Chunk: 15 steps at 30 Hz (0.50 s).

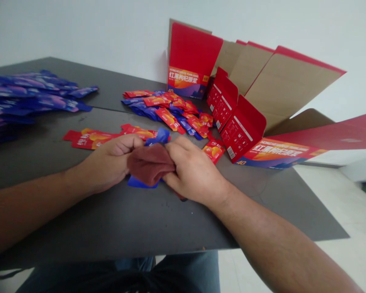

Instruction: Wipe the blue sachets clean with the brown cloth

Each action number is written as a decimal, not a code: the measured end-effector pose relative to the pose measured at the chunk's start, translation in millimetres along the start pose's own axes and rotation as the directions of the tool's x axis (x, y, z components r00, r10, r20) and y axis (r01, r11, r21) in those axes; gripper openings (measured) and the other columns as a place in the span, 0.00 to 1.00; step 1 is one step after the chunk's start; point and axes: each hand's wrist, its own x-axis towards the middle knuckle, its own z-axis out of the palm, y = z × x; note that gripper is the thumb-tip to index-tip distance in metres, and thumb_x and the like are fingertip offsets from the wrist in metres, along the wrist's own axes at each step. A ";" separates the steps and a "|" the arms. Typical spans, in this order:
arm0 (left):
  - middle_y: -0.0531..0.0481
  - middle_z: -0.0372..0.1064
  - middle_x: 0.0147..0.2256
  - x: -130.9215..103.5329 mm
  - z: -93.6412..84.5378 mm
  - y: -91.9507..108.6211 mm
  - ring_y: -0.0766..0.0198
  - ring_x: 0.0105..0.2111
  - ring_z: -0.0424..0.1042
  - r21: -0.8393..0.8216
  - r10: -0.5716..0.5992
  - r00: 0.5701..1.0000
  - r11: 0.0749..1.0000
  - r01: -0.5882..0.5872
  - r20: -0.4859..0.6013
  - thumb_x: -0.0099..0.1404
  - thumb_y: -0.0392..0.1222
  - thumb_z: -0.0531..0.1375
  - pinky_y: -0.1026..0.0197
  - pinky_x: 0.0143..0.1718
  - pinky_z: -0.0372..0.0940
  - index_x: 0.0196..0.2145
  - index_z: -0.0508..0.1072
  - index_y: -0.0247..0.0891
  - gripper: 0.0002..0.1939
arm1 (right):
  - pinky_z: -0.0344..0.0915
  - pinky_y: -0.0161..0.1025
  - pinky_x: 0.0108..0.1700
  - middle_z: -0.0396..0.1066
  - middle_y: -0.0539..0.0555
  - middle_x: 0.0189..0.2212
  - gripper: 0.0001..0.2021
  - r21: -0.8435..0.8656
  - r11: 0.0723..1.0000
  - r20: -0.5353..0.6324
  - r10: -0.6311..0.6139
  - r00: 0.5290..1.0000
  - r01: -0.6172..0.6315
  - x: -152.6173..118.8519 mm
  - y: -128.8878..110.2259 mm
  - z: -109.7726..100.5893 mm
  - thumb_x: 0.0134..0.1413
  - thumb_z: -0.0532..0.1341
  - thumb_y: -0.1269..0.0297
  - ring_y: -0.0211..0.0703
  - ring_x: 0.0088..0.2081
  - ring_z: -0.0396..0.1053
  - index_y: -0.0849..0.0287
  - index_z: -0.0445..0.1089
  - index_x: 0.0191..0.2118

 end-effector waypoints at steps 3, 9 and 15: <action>0.54 0.68 0.29 -0.1 -0.4 2.2 0.66 0.28 0.63 0.156 0.096 0.995 0.983 -0.094 -0.007 0.65 0.42 0.73 0.62 0.29 0.58 0.31 0.73 0.42 0.12 | 0.71 0.43 0.42 0.73 0.54 0.38 0.08 0.009 1.000 0.022 0.007 1.000 -0.007 -1.0 -3.7 0.1 0.57 0.64 0.71 0.48 0.40 0.72 0.52 0.65 0.38; 0.53 0.68 0.28 0.8 -0.3 3.9 0.65 0.27 0.63 0.307 0.116 0.993 0.944 -0.116 0.019 0.68 0.43 0.69 0.62 0.28 0.59 0.33 0.74 0.41 0.09 | 0.70 0.44 0.41 0.72 0.54 0.37 0.08 -0.080 0.978 -0.180 0.173 0.968 -0.190 1.3 5.9 -2.7 0.57 0.67 0.69 0.50 0.41 0.73 0.53 0.67 0.40; 0.54 0.67 0.27 6.9 1.3 -5.2 0.67 0.26 0.64 0.075 0.105 0.992 0.992 -0.101 -0.063 0.65 0.41 0.70 0.63 0.27 0.61 0.32 0.72 0.41 0.10 | 0.69 0.42 0.40 0.70 0.52 0.35 0.08 -0.007 0.999 0.102 -0.046 0.994 0.047 -2.2 -7.5 2.4 0.57 0.62 0.72 0.47 0.38 0.70 0.52 0.62 0.37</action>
